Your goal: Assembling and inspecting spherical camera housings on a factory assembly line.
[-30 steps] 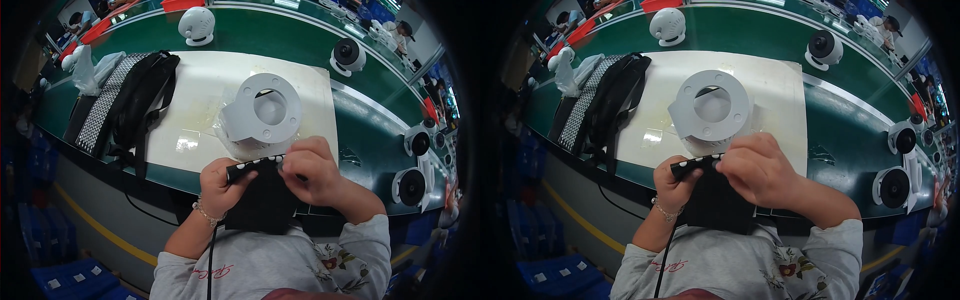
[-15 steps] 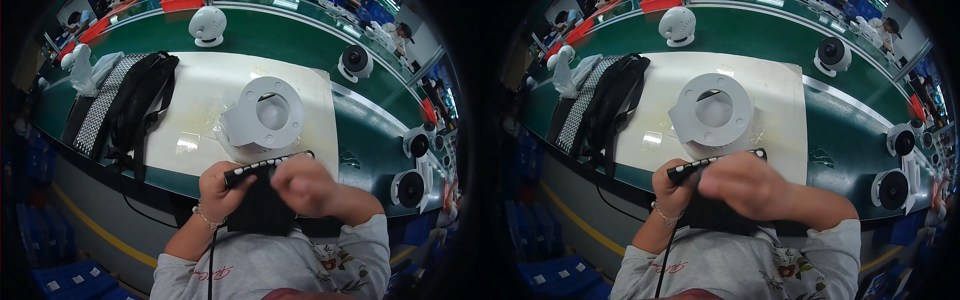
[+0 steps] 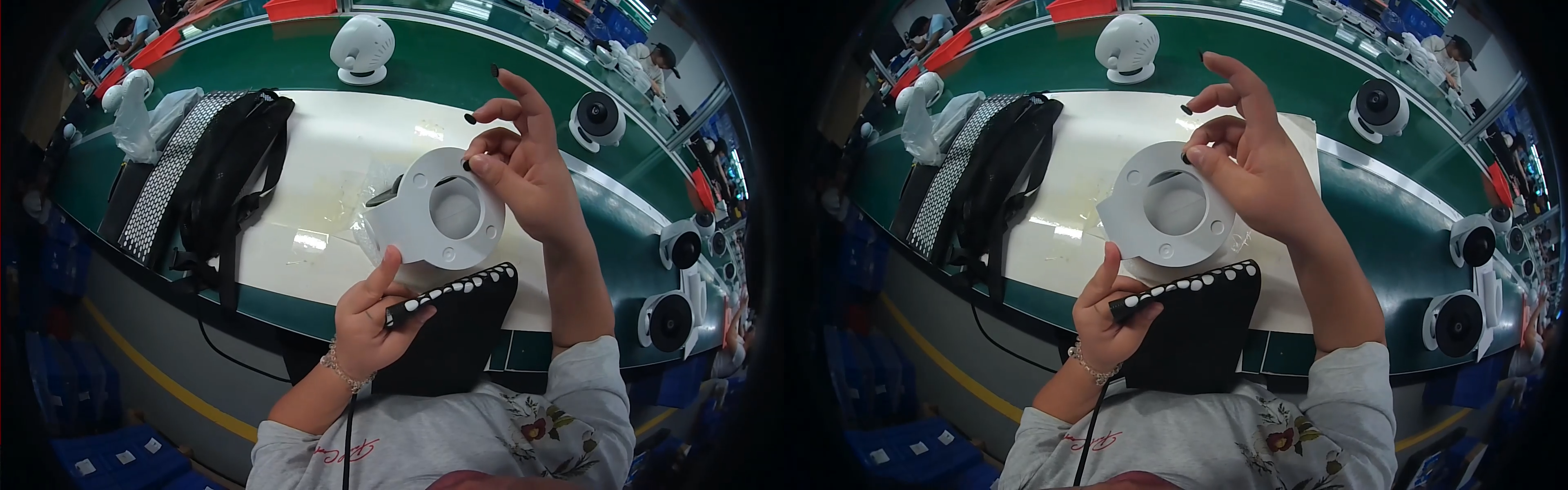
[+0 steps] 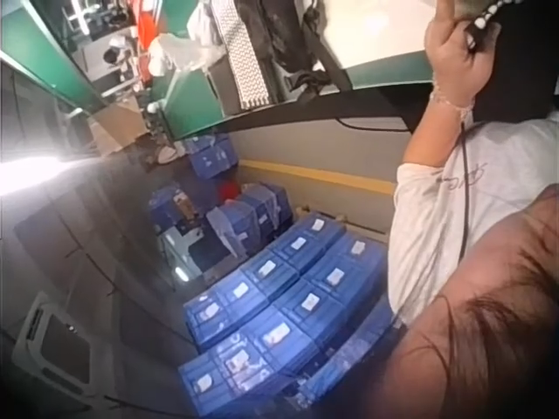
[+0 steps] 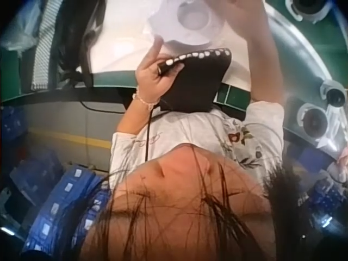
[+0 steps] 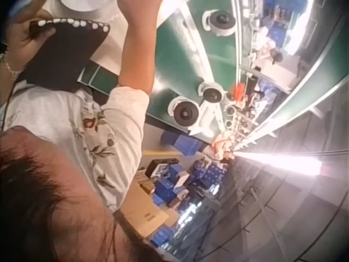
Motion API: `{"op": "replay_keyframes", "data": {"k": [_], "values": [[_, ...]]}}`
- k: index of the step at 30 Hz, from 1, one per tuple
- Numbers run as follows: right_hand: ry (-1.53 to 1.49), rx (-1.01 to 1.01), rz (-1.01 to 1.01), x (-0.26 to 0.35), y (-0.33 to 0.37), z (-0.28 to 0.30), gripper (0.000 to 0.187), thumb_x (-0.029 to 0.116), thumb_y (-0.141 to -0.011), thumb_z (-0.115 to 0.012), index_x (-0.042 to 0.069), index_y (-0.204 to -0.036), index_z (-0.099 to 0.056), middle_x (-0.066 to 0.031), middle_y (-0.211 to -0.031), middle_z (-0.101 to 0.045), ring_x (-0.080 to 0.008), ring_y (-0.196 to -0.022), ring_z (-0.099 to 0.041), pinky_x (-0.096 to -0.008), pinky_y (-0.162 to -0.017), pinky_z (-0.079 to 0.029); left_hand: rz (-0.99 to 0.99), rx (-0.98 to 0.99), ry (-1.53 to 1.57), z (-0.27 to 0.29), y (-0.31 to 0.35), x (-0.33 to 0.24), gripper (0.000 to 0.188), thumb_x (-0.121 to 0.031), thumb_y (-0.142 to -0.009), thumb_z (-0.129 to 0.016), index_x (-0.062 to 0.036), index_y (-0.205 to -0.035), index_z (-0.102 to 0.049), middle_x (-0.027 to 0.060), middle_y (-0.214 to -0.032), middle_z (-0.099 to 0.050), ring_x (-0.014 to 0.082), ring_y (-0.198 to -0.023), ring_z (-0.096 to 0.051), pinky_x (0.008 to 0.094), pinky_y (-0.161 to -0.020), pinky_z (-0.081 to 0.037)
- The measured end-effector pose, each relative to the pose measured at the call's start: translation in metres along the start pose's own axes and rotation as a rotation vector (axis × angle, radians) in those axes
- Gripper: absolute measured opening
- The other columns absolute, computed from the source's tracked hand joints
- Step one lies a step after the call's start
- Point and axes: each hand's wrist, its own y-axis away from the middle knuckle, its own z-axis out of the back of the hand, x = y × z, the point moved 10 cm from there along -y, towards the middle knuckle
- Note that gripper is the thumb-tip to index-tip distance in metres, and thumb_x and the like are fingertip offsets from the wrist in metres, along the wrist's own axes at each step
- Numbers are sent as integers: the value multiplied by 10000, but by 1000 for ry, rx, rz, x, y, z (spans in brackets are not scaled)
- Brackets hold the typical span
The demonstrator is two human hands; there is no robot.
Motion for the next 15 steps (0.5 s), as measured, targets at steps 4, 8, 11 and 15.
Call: {"op": "replay_keyframes", "data": {"k": [4, 8, 11, 15], "values": [[292, 13, 175, 14, 5, -4, 647, -66, -766, -512, 112, -1321, -233, -109, -1052, -474, -140, -822, -549, -266, -750, -444, 5, -3, -14, 1, -1, 0, 235, -8, -580, -735, 7, -659, -514, 206, -1269, -415, 197, -656, -603, 265, -580, -476], [721, 115, 439, 37, 24, -22, 589, -87, -765, -505, 101, -1280, -289, -169, -1048, -561, -239, -912, -591, -290, -724, -462, 22, -6, -47, 1, 1, 1, 226, -23, -573, -741, 12, -663, -537, 202, -1263, -424, 201, -648, -599, 262, -574, -471], [745, 128, 440, 45, 31, -26, 580, -94, -757, -510, 96, -1263, -299, -177, -1087, -551, -261, -926, -586, -315, -780, -442, 26, 17, -53, -1, 0, 1, 173, -7, -623, -714, 40, -686, -560, 234, -1283, -387, 146, -637, -599, 229, -600, -460], [495, 24, 377, 45, 18, -20, 620, -60, -725, -564, 86, -1259, -285, -92, -881, -547, -226, -993, -516, -361, -892, -371, 5, 26, -83, -2, 1, -1, 176, -10, -632, -715, 31, -679, -551, 239, -1281, -385, 142, -600, -587, 230, -582, -458]]}}
